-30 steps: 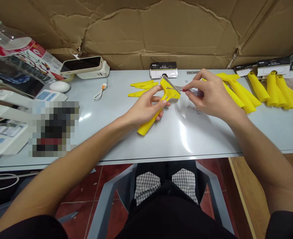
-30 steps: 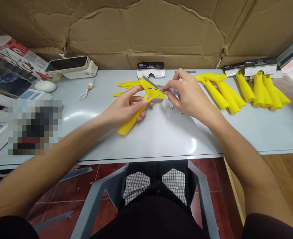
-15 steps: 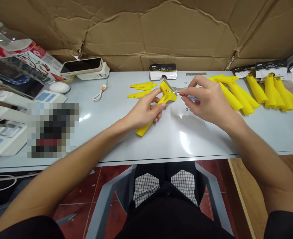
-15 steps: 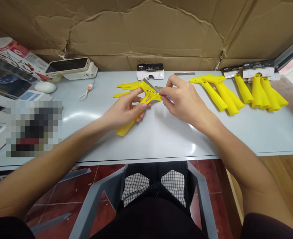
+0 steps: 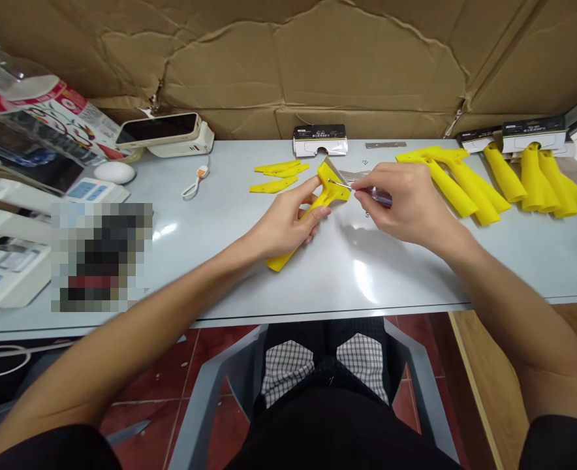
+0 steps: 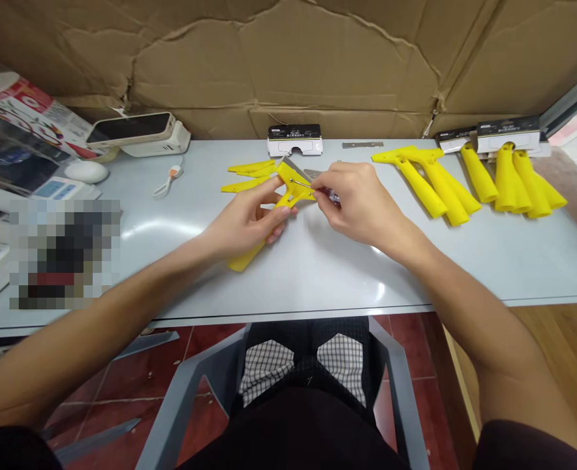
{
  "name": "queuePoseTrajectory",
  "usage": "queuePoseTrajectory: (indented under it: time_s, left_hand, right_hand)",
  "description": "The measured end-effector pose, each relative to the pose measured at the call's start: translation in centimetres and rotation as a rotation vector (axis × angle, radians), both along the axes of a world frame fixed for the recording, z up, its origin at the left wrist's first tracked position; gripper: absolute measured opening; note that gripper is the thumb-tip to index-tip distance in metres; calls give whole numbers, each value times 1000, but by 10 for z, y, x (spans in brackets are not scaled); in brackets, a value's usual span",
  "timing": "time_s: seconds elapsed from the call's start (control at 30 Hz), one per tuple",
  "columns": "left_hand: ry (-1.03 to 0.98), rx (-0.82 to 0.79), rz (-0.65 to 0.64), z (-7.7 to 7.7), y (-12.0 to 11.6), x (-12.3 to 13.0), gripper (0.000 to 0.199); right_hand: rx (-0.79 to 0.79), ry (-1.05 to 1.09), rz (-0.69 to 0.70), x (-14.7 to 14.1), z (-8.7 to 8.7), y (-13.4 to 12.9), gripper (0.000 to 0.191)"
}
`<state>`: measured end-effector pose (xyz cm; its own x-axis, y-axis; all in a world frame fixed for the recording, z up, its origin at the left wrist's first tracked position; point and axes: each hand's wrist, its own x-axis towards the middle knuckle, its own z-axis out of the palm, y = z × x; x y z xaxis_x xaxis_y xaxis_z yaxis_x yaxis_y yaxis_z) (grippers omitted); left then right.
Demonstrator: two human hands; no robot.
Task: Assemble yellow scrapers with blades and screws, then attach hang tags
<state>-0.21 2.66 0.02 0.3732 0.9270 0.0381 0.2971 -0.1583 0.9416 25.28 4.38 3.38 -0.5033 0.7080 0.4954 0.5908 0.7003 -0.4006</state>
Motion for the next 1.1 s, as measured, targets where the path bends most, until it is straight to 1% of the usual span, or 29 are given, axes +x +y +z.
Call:
queuePoseTrajectory:
  time_s: [0.07, 0.13, 0.2, 0.23, 0.27, 0.33, 0.4, 0.47, 0.57, 0.63, 0.8, 0.93, 1.1]
  left_hand:
    - [10, 36, 3, 0, -1, -1, 41]
    - [27, 88, 22, 2, -2, -1, 34]
    - [46, 139, 49, 4, -2, -1, 32]
    - [49, 158, 61, 4, -2, -1, 32]
    - [46, 169, 70, 5, -2, -1, 33]
    - [30, 161, 71, 5, -1, -1, 33]
    - [22, 118, 53, 4, 1, -1, 31]
    - [14, 69, 31, 3, 2, -1, 29]
    - [-25, 28, 22, 2, 2, 0, 32]
    - [-28, 20, 33, 1, 2, 0, 35]
    - [-5, 55, 45, 2, 3, -1, 32]
    - [8, 100, 50, 1, 4, 0, 31]
    - [35, 59, 16, 0, 4, 0, 30]
  right_hand:
    - [-116, 66, -32, -2, 3, -1, 16]
    - [-284, 145, -59, -3, 7, -2, 14]
    - [-454, 218, -81, -4, 9, -3, 14]
    - [-512, 244, -91, -4, 9, -3, 14]
    - [-537, 264, -101, -5, 9, -3, 14]
    - [-482, 283, -115, -6, 8, -3, 13]
    - [-356, 271, -112, -7, 8, -4, 16]
    - [-250, 221, -94, -7, 7, -3, 16]
    - [-150, 139, -69, -4, 6, -2, 11]
    - [-86, 104, -58, -2, 3, 0, 12]
    - [70, 52, -28, 0, -5, 3, 17]
    - [105, 42, -32, 1, -7, 3, 19]
    - [68, -22, 36, 6, -1, 3, 29]
